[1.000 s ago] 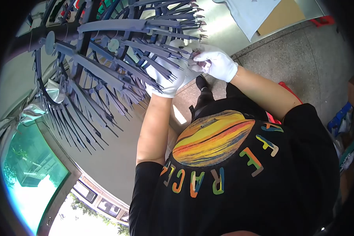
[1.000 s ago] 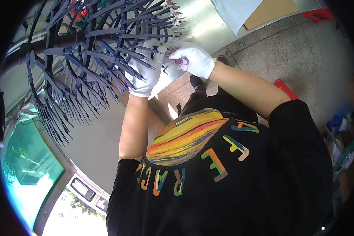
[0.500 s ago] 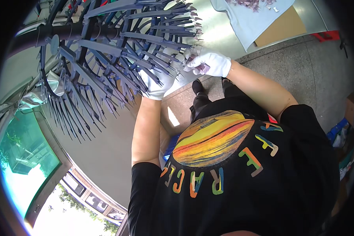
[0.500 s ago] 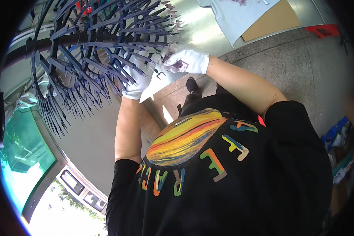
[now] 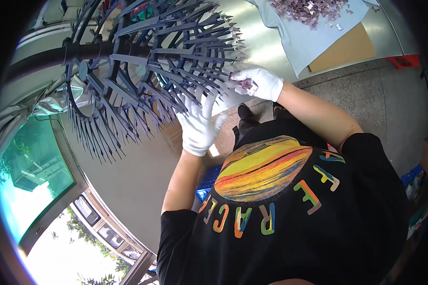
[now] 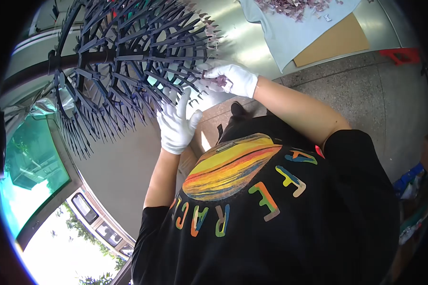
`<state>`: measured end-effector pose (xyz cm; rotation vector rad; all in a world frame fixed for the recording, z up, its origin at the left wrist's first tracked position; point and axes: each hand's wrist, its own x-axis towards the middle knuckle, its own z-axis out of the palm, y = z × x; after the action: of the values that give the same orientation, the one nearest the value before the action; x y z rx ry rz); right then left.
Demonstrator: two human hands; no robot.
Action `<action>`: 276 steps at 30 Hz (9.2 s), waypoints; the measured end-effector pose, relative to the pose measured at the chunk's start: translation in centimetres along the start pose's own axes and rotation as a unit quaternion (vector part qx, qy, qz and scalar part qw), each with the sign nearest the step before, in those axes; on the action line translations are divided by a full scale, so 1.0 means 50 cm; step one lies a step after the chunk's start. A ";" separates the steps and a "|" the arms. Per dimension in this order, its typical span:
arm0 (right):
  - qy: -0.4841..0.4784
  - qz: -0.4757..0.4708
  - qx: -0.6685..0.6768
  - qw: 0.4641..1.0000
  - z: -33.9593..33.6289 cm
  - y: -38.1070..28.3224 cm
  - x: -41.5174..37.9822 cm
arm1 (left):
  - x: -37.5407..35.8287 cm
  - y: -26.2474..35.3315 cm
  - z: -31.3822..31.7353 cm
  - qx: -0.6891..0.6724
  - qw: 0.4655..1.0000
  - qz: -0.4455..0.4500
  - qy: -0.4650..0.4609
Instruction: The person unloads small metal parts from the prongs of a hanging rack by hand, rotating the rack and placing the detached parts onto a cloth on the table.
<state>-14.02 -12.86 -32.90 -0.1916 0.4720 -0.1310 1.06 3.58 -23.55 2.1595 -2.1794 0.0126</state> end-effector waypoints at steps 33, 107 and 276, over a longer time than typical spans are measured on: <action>-0.139 -0.069 -0.161 0.975 -0.060 -0.016 0.039 | 0.142 0.122 0.046 -0.017 0.984 -0.109 0.139; -0.107 -0.050 -0.085 0.989 -0.024 0.020 0.019 | 0.101 0.066 0.102 0.075 0.975 -0.070 0.197; -0.027 -0.144 0.044 0.988 -0.077 0.265 0.057 | -0.093 0.033 0.253 -0.846 0.401 -0.349 0.030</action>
<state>-12.23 -1.01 -40.34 -0.1758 0.3825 -0.4280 -1.11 7.51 -36.36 1.1405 -0.0942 -1.3508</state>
